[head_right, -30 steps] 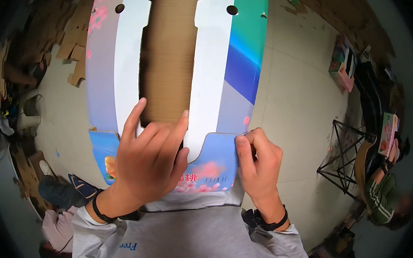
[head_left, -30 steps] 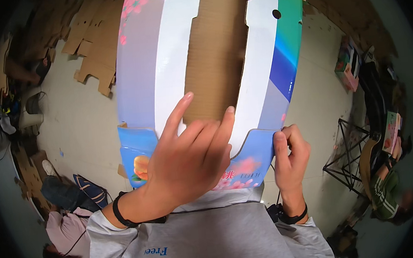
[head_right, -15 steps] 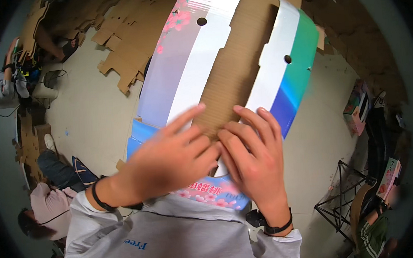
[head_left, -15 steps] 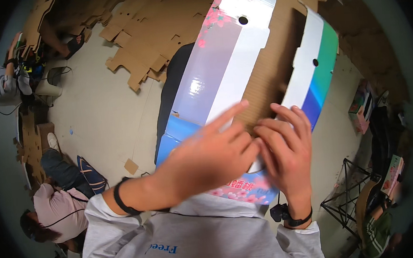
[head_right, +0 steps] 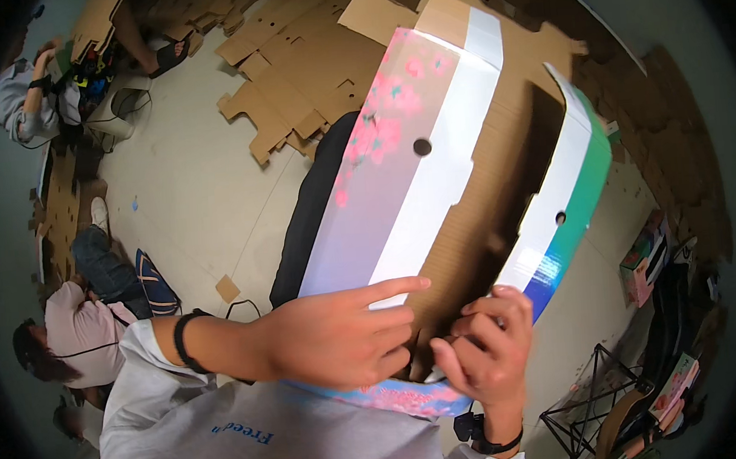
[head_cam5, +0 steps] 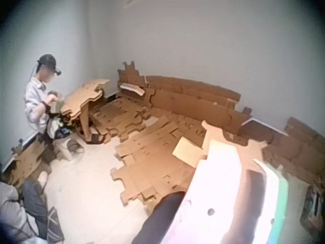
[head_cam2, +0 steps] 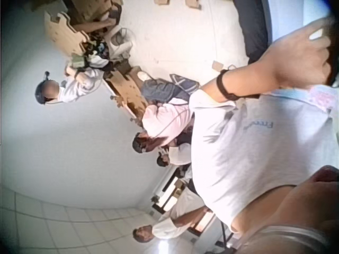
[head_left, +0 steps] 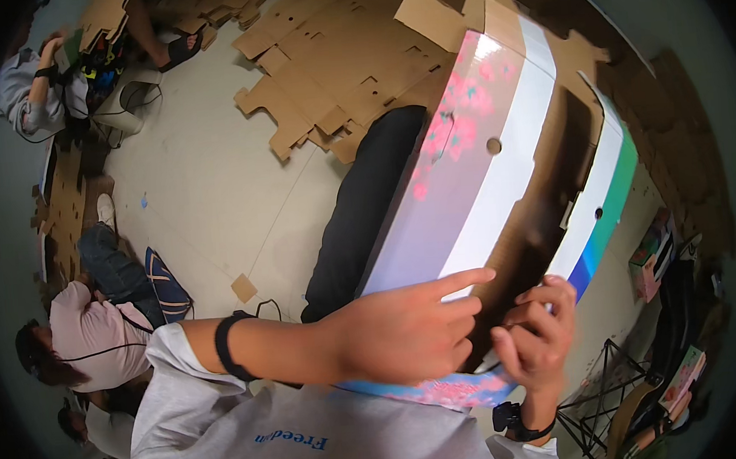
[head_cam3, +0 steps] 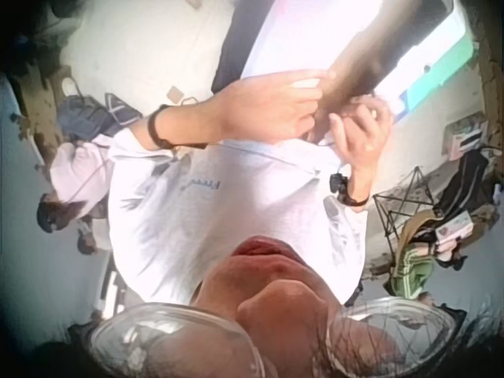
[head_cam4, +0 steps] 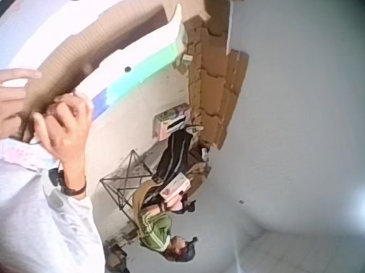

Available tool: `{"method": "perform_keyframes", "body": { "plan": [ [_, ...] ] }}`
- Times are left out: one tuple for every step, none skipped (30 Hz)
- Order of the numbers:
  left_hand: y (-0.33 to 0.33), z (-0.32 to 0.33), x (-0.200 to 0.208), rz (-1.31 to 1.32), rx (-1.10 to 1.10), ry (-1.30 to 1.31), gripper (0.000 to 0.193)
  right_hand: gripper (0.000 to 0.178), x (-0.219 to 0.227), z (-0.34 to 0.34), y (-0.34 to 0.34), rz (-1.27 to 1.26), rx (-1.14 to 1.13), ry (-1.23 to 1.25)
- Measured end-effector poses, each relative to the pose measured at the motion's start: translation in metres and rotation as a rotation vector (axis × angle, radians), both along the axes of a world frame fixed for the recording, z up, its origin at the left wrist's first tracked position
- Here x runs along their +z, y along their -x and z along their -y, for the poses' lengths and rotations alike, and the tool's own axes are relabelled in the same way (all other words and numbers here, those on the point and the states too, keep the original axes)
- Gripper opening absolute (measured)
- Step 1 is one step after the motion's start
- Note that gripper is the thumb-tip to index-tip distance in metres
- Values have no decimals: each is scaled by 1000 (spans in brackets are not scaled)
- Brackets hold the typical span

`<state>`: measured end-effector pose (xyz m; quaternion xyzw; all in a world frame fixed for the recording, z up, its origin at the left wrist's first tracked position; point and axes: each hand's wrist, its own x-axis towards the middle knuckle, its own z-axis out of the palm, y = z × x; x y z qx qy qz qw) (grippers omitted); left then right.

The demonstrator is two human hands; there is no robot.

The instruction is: Fold and assemble fruit-themed cardboard boxes from flat sheets.

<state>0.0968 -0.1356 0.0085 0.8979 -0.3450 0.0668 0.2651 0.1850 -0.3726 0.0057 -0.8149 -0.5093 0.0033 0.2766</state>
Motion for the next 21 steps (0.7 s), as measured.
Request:
{"method": "perform_keyframes", "body": {
  "plan": [
    [-2, -2, -8, 70, -22, -107, 14, 22, -3, -2, 7, 77, 2, 60],
    [-3, -3, -15, 102, -82, -280, 16, 22, -6, -3, 12, 84, 12, 15],
    [2, -5, -17, 92, -58, -249, 19, 22, -5, -4, 19, 95, -10, 11],
    [5, -6, -21, 109, -19, -206, 19, 21, -5, -4, 24, 106, -34, -12],
    [7, -5, -22, 166, 18, -185, 20, 19, -4, -5, 27, 109, -45, -8],
    [11, -4, -21, 225, 47, -163, 21, 19, -2, -6, 30, 84, -16, 20],
    [13, -5, -22, 202, 8, -204, 24, 19, 1, -5, 32, 78, -29, 17],
    [15, -4, -21, 180, 26, -203, 24, 18, 3, -5, 33, 88, -52, 14],
    [16, -6, -21, 155, 5, -205, 25, 19, 5, -5, 32, 116, -42, 35],
    [17, -6, -20, 134, -8, -196, 26, 19, 7, -5, 32, 129, -30, 25],
    [17, -8, -19, 129, -28, -197, 26, 18, 8, -5, 32, 115, -9, 10],
    [18, -9, -17, 130, -7, -156, 28, 18, 9, -6, 33, 98, 5, 0],
    [20, -11, -15, 133, 10, -116, 30, 16, 10, -7, 34, 99, 20, -37],
    [21, -13, -13, 147, -8, -117, 30, 16, 10, -9, 38, 123, 6, -54],
    [24, -15, -11, 127, 15, -76, 32, 15, 11, -11, 43, 117, 11, -89],
    [27, -17, -9, 112, 29, -40, 33, 13, 13, -13, 49, 110, 15, -127],
    [30, -19, -8, 118, 31, -4, 34, 11, 14, -16, 56, 113, -8, -132],
    [33, -22, -7, 142, 9, -1, 34, 10, 15, -19, 63, 113, -33, -122],
    [37, -24, -7, 118, -16, -20, 33, 9, 18, -22, 72, 109, -50, -109],
    [40, -26, -7, 88, -52, -63, 33, 9, 20, -24, 78, 102, -79, -111],
    [42, -28, -8, 87, -52, -53, 32, 10, 22, -26, 85, 89, -102, -90]
  ]
}}
